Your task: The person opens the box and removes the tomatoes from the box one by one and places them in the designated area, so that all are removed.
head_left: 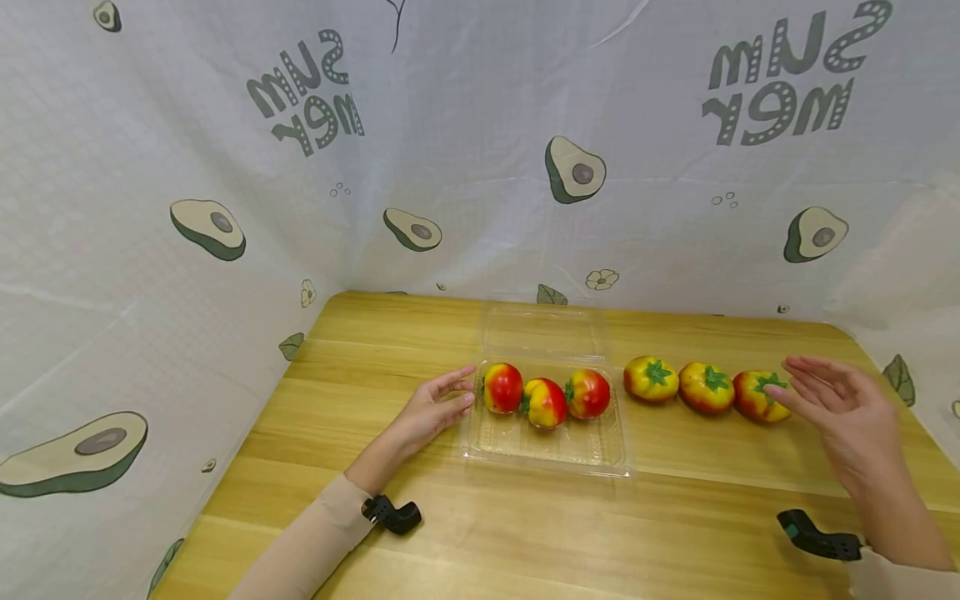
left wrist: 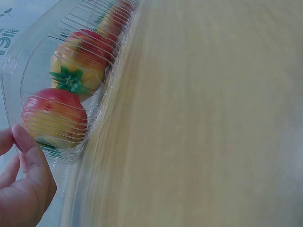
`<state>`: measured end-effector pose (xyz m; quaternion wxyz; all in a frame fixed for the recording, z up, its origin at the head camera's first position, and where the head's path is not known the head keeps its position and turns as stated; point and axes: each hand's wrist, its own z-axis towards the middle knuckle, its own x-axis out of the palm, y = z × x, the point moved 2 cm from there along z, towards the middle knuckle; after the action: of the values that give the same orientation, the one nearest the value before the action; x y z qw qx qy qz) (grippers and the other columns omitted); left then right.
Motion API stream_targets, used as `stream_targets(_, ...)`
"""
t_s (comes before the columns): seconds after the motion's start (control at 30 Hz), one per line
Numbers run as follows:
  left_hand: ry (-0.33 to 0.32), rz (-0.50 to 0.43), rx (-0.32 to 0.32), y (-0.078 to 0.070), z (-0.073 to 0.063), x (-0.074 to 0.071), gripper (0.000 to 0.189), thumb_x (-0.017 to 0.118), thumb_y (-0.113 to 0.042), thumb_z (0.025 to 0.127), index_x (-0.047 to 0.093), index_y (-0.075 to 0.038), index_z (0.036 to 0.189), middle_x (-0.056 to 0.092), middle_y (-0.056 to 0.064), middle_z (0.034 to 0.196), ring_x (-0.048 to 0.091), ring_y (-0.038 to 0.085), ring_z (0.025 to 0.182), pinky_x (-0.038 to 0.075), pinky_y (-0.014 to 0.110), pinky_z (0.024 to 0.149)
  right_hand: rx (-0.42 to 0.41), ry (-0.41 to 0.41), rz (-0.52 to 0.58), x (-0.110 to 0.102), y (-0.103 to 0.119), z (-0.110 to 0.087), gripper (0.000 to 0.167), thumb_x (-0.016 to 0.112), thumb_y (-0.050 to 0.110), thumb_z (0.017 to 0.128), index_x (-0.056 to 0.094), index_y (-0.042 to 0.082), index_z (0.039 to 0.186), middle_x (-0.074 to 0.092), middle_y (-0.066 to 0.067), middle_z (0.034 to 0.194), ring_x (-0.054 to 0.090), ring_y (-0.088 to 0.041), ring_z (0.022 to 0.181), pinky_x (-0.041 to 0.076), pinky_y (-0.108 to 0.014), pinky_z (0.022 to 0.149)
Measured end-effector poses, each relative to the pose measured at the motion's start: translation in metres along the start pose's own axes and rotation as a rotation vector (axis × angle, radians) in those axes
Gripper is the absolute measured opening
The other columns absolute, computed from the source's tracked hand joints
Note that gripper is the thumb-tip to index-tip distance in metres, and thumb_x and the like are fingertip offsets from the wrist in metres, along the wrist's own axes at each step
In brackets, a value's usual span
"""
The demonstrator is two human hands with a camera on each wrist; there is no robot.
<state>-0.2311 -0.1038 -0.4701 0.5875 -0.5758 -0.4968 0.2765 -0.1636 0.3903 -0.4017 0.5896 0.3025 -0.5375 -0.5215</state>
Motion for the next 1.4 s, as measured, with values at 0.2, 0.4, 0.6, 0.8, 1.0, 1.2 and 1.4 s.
stream_targets(0.2,0.004,0.002,0.003,0.000,0.001,0.000,0.056,0.060,0.002,0.098,0.042,-0.005,0.151,0.048,0.016,0.129,0.058,0.012,0.092,0.054,0.019,0.081,-0.022,0.070,0.021,0.014,0.002,0.000,0.053,0.056,-0.029,0.084,0.060,0.000,0.128,0.067,-0.006,0.121,0.065,-0.011,0.110,0.053,-0.021,0.085)
stream_targets(0.4,-0.001,0.009,0.000,0.000,0.002,0.001,0.056,0.060,0.002,0.098,0.042,-0.005,0.151,0.048,0.017,0.129,0.058,0.013,0.091,0.054,0.019,0.081,-0.007,0.118,-0.021,0.026,0.001,-0.001,0.053,0.056,-0.027,0.086,0.059,0.000,0.131,0.066,-0.005,0.123,0.064,-0.010,0.111,0.053,-0.020,0.086)
stream_targets(0.6,-0.007,0.010,-0.005,0.000,0.002,0.001,0.056,0.060,0.002,0.098,0.043,-0.005,0.151,0.048,0.017,0.129,0.058,0.012,0.091,0.054,0.019,0.080,0.024,0.143,-0.063,0.039,-0.001,-0.002,0.052,0.057,-0.025,0.087,0.059,0.002,0.132,0.066,-0.003,0.123,0.063,-0.008,0.112,0.053,-0.019,0.085)
stream_targets(0.8,-0.006,0.007,-0.006,0.000,0.002,0.000,0.057,0.060,0.002,0.098,0.042,-0.005,0.151,0.048,0.018,0.130,0.058,0.013,0.092,0.054,0.020,0.081,0.010,0.243,-0.034,0.054,-0.006,-0.003,0.053,0.054,-0.028,0.087,0.056,-0.003,0.133,0.066,-0.006,0.124,0.062,-0.010,0.114,0.053,-0.022,0.088)
stream_targets(1.0,-0.007,0.009,-0.003,0.000,0.001,-0.001,0.056,0.060,0.002,0.098,0.042,-0.004,0.151,0.048,0.018,0.129,0.058,0.012,0.092,0.054,0.020,0.082,-0.021,0.277,-0.108,0.067,-0.011,-0.002,0.052,0.057,-0.027,0.086,0.054,-0.006,0.134,0.066,-0.004,0.125,0.061,-0.009,0.115,0.049,-0.018,0.093)
stream_targets(1.2,-0.012,0.000,-0.007,0.000,0.000,0.000,0.056,0.060,0.004,0.097,0.042,-0.004,0.150,0.049,0.018,0.129,0.059,0.012,0.092,0.054,0.020,0.081,-0.018,0.315,-0.168,0.080,-0.015,-0.002,0.053,0.060,-0.025,0.086,0.051,-0.008,0.135,0.064,-0.004,0.126,0.060,-0.009,0.116,0.047,-0.017,0.095)
stream_targets(1.4,-0.007,-0.002,-0.003,-0.001,0.000,0.000,0.056,0.060,0.004,0.098,0.042,-0.003,0.151,0.049,0.017,0.128,0.059,0.012,0.092,0.054,0.019,0.081,-0.010,0.350,-0.180,0.092,-0.017,-0.002,0.053,0.061,-0.024,0.085,0.050,-0.010,0.136,0.064,-0.003,0.126,0.060,-0.009,0.117,0.048,-0.018,0.096)
